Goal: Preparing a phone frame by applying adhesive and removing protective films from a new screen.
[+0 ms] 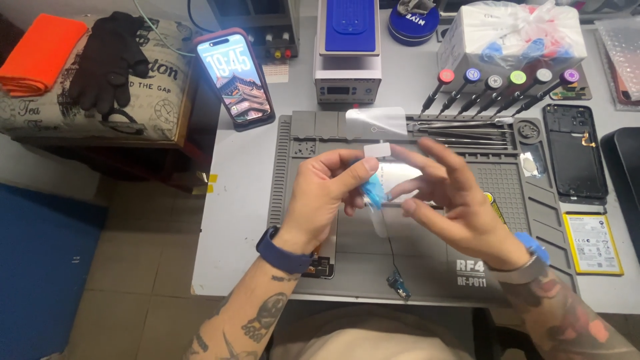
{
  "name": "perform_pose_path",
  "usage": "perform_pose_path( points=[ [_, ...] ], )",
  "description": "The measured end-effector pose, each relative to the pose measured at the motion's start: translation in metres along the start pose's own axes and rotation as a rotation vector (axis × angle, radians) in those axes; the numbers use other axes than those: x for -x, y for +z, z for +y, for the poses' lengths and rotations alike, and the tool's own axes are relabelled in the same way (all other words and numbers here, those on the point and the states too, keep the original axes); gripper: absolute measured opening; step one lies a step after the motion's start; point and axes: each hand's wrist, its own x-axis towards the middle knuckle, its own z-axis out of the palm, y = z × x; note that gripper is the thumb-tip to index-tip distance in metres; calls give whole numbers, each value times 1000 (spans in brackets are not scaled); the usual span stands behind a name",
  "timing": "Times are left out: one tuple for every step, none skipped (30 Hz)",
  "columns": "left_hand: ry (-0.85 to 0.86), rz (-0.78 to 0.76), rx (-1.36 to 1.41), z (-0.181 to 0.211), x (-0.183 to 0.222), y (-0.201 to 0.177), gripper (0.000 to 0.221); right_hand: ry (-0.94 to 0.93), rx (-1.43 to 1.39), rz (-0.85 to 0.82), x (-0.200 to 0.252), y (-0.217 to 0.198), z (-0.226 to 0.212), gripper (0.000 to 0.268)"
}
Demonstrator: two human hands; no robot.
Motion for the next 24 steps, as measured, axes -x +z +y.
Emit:
perform_pose_path(
  points=[
    [0,1,1,-2,-2,-1,34,0,0,-1,-1,-5,-4,86],
    [-25,-11,84,-5,-4,-2,31,11,-130,-30,-1,-10,-8,73],
    [-50,-23,166,-7,-5,-3,28,22,-261,-58,-2,-15,-12,65],
    [-51,-24,167,-7,-6,-3,28,24,-260,-56,-2,-17,-15,65],
    [-74,-6,185,-7,-6,-3,25,4,-139,-76,-3,-20,-18,58],
    [-92,13,202,-6,-7,-3,23,-20,-18,-99,-5,-23,-21,52],
    [-89,12,203,-6,-7,-1,23,-21,-17,-101,-9,-20,-21,52],
    [-37,6,130,-6,-7,1,26,-44,148,-79,-11,-16,-20,42],
    [14,0,57,-7,-6,4,29,-65,313,-58,-13,-12,-20,37],
    [14,-4,56,-7,-6,6,29,-65,315,-54,-15,-5,-17,37],
    [58,-17,36,-8,-6,8,26,-6,292,129,-17,2,-14,21],
    [101,-29,18,-8,-6,9,23,54,267,311,-18,9,-11,4],
    [100,-32,18,-6,-4,10,23,55,268,313,-20,12,-14,4],
    [133,-54,-10,-4,-1,10,24,131,238,359,-22,15,-16,5],
    [165,-77,-39,-1,1,10,24,207,208,404,-24,18,-19,8],
    [164,-75,-39,2,3,12,24,208,207,403,-25,20,-20,8],
    [120,-64,-69,6,5,14,26,211,180,409,-26,23,-22,9],
    [76,-56,-98,9,7,16,27,212,155,415,-27,25,-24,12],
    [76,-55,-97,11,9,17,27,213,155,414,-28,28,-22,12],
    [82,-76,-115,13,10,18,33,211,122,475,-29,29,-21,33],
    [88,-97,-134,15,11,19,39,209,90,536,-30,31,-20,56],
    [88,-98,-133,15,11,17,39,209,91,536,-30,29,-21,56],
    [138,-155,-153,14,12,14,42,260,110,535,-31,28,-21,61],
    [188,-212,-174,13,12,12,46,312,129,534,-31,26,-21,67]
  ],
)
